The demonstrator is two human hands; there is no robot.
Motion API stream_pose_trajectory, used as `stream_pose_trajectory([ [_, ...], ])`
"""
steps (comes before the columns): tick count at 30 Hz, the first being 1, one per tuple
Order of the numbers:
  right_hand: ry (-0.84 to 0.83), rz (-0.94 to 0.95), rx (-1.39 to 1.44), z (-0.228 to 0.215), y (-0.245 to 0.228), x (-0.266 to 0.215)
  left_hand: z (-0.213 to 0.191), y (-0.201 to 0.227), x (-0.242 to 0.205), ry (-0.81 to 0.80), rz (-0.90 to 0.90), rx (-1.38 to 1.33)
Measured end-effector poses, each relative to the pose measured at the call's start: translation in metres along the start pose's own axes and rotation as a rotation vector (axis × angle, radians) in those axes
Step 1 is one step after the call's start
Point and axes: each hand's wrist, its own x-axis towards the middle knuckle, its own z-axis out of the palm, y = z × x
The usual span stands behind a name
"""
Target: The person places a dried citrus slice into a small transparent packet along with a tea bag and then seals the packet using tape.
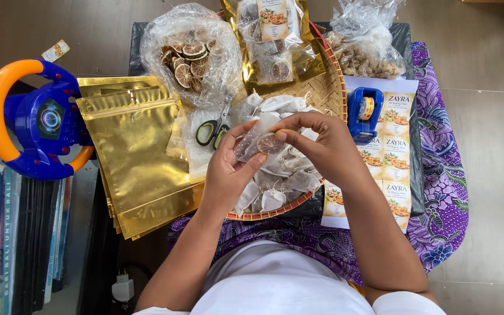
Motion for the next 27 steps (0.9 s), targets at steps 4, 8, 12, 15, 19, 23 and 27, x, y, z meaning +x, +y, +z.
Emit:
stream_pose_trajectory([
  [4, 0.020, 0.005, -0.059, -0.003, 0.004, 0.000, 0.004, -0.004, -0.002, 0.003, -0.010, -0.034],
  [8, 0.033, -0.031, -0.180, -0.006, -0.004, -0.001, 0.003, -0.011, -0.001, 0.008, 0.001, -0.070],
  [12, -0.013, -0.061, -0.267, -0.006, -0.018, -0.005, 0.002, -0.006, 0.000, 0.026, 0.012, -0.054],
  [15, 0.017, -0.020, -0.291, -0.008, -0.009, -0.006, 0.009, -0.005, -0.003, 0.013, -0.005, -0.020],
  [19, 0.024, 0.006, -0.286, -0.012, -0.013, -0.008, 0.018, 0.000, -0.006, 0.002, -0.007, -0.048],
  [23, 0.002, 0.048, -0.237, -0.017, -0.006, -0.007, 0.021, 0.003, -0.008, -0.058, 0.001, -0.079],
  [27, -0.013, 0.047, -0.219, -0.017, -0.006, -0.006, 0.019, -0.007, -0.006, -0.051, 0.006, -0.065],
])
